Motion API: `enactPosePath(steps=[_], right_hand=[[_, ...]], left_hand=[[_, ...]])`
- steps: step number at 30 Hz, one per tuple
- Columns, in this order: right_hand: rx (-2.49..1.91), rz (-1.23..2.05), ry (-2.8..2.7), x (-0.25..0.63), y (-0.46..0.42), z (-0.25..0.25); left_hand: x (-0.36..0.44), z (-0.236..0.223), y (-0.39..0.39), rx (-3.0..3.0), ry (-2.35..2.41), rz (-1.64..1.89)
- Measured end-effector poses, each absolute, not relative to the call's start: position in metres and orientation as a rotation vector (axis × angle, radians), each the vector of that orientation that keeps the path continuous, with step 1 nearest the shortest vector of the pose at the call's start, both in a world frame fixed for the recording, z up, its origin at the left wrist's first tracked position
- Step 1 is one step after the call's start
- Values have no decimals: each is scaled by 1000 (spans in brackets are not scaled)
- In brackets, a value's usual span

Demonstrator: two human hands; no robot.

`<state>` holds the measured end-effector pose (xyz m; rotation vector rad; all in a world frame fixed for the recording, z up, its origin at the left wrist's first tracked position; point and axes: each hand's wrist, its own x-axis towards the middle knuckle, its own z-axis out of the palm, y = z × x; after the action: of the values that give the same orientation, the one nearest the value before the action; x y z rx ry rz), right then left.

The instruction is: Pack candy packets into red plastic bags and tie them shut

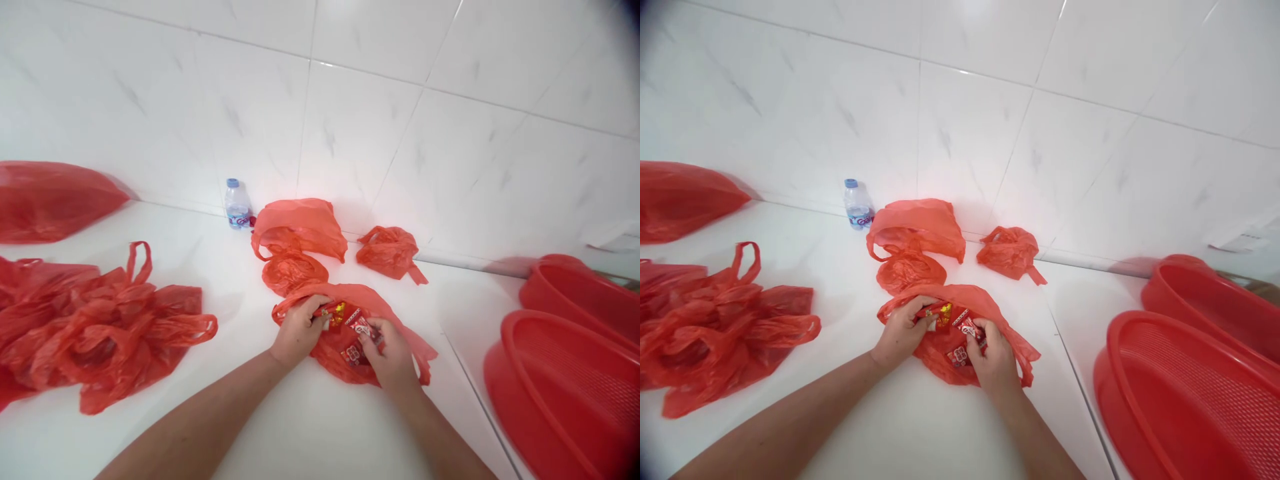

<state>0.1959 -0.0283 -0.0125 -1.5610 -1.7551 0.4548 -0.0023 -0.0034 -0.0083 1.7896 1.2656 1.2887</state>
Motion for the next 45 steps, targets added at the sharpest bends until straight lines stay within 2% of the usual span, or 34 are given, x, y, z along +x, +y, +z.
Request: enactPosePath(steps=[9,15,21,27,40,45], right_hand=[[-1507,293,-1593,193,-24,-13],[-1418,178,-1767,194,-25,-10],[-1274,301,-2132,184,-33,-8],[-1340,711,-2110,178,-38,-8],[-1654,392,-1663,185,-28,-8],[-1570,509,-1629,185,-31,-4]], left_hand=[[3,-9,-10,1938,1235,1223],[2,-6,-9,2056,1223,1074],[-12,-6,4,2027,1410,1253],[-16,-12,14,2155,1711,899],[-12,-9,12,2211,1536,822],[-6,-9,10,2128,1545,768]])
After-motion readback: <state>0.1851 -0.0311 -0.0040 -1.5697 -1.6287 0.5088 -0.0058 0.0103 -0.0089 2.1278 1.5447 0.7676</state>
